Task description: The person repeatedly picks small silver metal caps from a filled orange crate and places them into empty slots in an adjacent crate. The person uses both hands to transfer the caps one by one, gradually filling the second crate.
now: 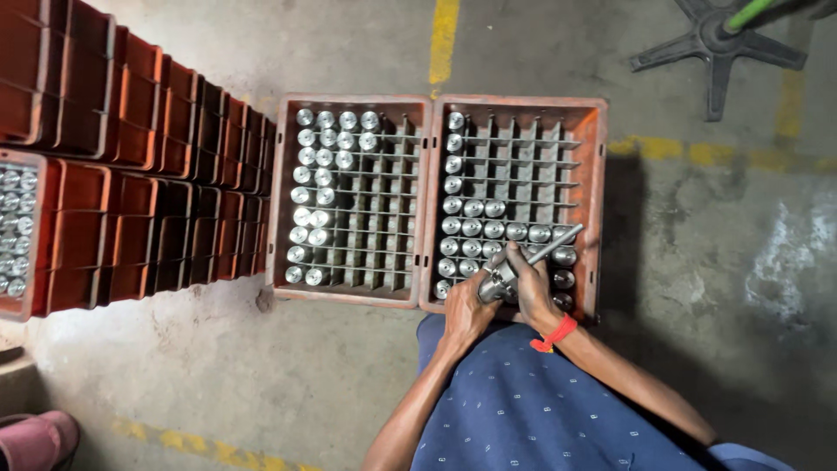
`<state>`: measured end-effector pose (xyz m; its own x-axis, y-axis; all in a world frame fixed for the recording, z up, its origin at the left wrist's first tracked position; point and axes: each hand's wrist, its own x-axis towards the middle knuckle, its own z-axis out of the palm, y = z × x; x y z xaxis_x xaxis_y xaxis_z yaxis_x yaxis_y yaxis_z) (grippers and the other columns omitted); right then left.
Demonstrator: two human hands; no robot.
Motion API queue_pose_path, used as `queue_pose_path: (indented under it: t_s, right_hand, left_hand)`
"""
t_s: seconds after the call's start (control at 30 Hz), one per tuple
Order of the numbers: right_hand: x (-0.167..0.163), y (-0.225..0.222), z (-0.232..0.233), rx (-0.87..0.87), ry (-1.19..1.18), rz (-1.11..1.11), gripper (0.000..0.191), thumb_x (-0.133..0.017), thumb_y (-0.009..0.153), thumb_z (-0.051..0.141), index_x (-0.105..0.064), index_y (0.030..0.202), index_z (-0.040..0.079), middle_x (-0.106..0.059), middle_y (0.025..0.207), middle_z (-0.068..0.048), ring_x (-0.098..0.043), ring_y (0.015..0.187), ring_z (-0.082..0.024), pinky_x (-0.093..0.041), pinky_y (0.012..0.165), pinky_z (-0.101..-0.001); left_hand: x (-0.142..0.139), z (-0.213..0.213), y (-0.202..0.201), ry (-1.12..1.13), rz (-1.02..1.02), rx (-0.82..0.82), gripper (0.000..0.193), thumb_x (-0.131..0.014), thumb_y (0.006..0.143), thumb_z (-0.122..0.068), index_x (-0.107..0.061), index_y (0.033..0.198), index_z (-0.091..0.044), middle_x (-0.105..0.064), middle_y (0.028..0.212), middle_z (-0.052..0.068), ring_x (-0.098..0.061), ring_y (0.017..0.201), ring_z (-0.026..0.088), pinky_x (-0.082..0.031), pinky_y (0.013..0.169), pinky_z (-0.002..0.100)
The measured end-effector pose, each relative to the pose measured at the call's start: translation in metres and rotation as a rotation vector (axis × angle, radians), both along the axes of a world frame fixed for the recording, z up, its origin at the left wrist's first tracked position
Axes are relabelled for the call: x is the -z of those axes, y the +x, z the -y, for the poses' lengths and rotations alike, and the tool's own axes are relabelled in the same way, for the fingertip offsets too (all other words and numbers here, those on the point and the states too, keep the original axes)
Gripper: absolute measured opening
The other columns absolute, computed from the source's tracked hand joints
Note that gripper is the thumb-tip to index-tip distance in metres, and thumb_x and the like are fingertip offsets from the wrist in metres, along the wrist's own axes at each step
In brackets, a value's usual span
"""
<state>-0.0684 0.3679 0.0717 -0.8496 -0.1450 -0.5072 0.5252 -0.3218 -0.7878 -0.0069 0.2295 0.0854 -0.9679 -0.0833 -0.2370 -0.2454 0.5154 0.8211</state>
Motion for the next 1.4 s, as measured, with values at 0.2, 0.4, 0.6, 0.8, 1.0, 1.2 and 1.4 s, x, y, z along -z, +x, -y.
queue_pose_path:
  t_s: [0.2, 0.4, 0.6, 0.8, 1.0, 1.2, 1.4]
  right_hand:
    - [0.024, 0.01, -0.023, -0.172, 0.039, -0.172, 0.039, -0.055, 0.108, 0.03, -0.069, 0.085, 0.001, -0.07, 0.085, -0.007, -0.065, 0.082, -0.015, -0.053, 0.079, -0.0298]
    - [0.031, -0.018, -0.06, 0.225, -0.055, 0.129, 0.025, -0.057, 0.104, 0.026, -0.067, 0.09, 0.008, -0.069, 0.084, -0.005, -0.067, 0.081, -0.017, -0.054, 0.079, -0.0331]
    - [0.039, -0.034, -0.106, 0.45, -0.072, 0.062, 0.029, -0.058, 0.108, 0.03, -0.066, 0.091, 0.008, -0.07, 0.084, -0.006, -0.068, 0.083, -0.018, -0.052, 0.079, -0.0314]
    - [0.054, -0.006, -0.107, 0.369, -0.059, 0.148, 0.028, -0.061, 0.105, 0.032, -0.067, 0.091, 0.008, -0.069, 0.081, -0.005, -0.064, 0.073, -0.017, -0.053, 0.069, -0.0339]
    - [0.071, 0.011, -0.117, 0.409, -0.064, 0.168, 0.012, -0.065, 0.101, 0.02, -0.069, 0.109, 0.012, -0.072, 0.097, 0.002, -0.069, 0.088, -0.011, -0.055, 0.08, -0.0289]
    - [0.08, 0.013, -0.137, 0.289, -0.032, 0.17, 0.014, -0.057, 0.11, 0.026, -0.066, 0.112, 0.015, -0.069, 0.095, 0.0, -0.067, 0.091, -0.017, -0.052, 0.079, -0.0346]
    - [0.08, 0.006, -0.099, 0.192, 0.021, 0.208, 0.02, -0.054, 0.11, 0.029, -0.062, 0.104, 0.012, -0.071, 0.094, -0.004, -0.066, 0.093, -0.019, -0.049, 0.08, -0.0372]
  left_hand:
    - [-0.004, -0.011, -0.009, 0.084, 0.16, 0.164, 0.07, -0.084, 0.073, -0.024, -0.063, 0.136, -0.005, -0.074, 0.097, 0.026, -0.073, 0.092, 0.039, -0.056, 0.083, 0.047]
    - [0.004, -0.004, -0.039, 0.061, 0.202, 0.254, 0.066, -0.084, 0.082, -0.042, -0.063, 0.13, -0.002, -0.075, 0.098, 0.026, -0.075, 0.089, 0.036, -0.057, 0.082, 0.046]
    - [0.041, 0.003, -0.102, -0.302, -0.188, 0.271, 0.082, -0.067, 0.074, -0.005, -0.045, 0.153, -0.009, -0.06, 0.131, 0.028, -0.066, 0.102, 0.044, -0.057, 0.082, 0.046]
    - [0.046, 0.001, -0.098, -0.225, -0.415, 0.276, 0.085, -0.069, 0.06, 0.006, -0.054, 0.141, -0.011, -0.059, 0.137, 0.021, -0.06, 0.114, 0.044, -0.055, 0.092, 0.048]
    - [0.046, 0.053, -0.046, -0.218, -0.449, 0.004, 0.056, -0.071, 0.078, -0.001, -0.064, 0.132, -0.014, -0.067, 0.112, 0.019, -0.065, 0.098, 0.043, -0.052, 0.081, 0.051]
    - [0.065, 0.206, 0.008, -0.872, -0.165, -0.351, 0.047, -0.068, 0.074, -0.006, -0.067, 0.12, -0.008, -0.067, 0.094, 0.02, -0.065, 0.089, 0.041, -0.049, 0.079, 0.057]
    - [0.08, 0.244, 0.015, -1.102, -0.02, -0.325, 0.027, -0.066, 0.088, -0.02, -0.068, 0.113, -0.009, -0.07, 0.108, 0.02, -0.066, 0.095, 0.038, -0.049, 0.084, 0.054]
